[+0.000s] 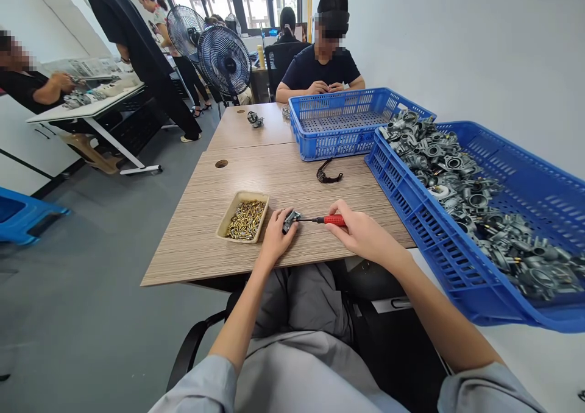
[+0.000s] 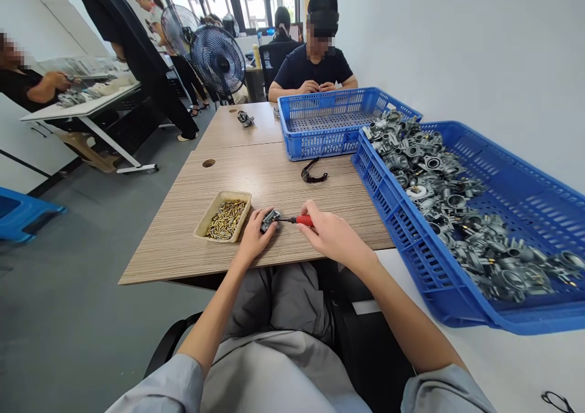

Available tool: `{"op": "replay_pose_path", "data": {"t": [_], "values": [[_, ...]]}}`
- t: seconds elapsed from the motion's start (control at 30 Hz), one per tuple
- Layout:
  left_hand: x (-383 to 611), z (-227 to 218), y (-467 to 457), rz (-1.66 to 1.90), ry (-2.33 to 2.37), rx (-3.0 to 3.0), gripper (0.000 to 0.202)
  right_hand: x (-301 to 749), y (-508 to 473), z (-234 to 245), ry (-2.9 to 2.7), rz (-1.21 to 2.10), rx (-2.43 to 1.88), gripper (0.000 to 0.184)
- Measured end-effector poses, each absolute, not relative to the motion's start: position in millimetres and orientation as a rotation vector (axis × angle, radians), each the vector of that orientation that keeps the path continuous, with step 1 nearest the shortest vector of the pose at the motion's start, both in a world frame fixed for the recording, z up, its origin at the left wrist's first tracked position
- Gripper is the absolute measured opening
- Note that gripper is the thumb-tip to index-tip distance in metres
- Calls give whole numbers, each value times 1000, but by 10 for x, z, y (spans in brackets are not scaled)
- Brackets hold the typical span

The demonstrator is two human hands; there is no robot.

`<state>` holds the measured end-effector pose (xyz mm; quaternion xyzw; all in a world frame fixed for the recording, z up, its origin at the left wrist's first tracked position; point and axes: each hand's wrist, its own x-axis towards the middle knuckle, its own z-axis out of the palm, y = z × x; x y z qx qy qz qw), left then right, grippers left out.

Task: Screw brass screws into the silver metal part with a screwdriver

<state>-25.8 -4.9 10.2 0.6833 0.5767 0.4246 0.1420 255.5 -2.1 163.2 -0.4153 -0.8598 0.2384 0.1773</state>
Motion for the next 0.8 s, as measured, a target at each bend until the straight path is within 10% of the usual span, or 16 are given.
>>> {"op": "replay_pose_path", "data": {"t": [0.8], "values": [[-251,107,-68,1250,1710,1959,49,2554,2,1619,-2400,756,-1153,14]]}}
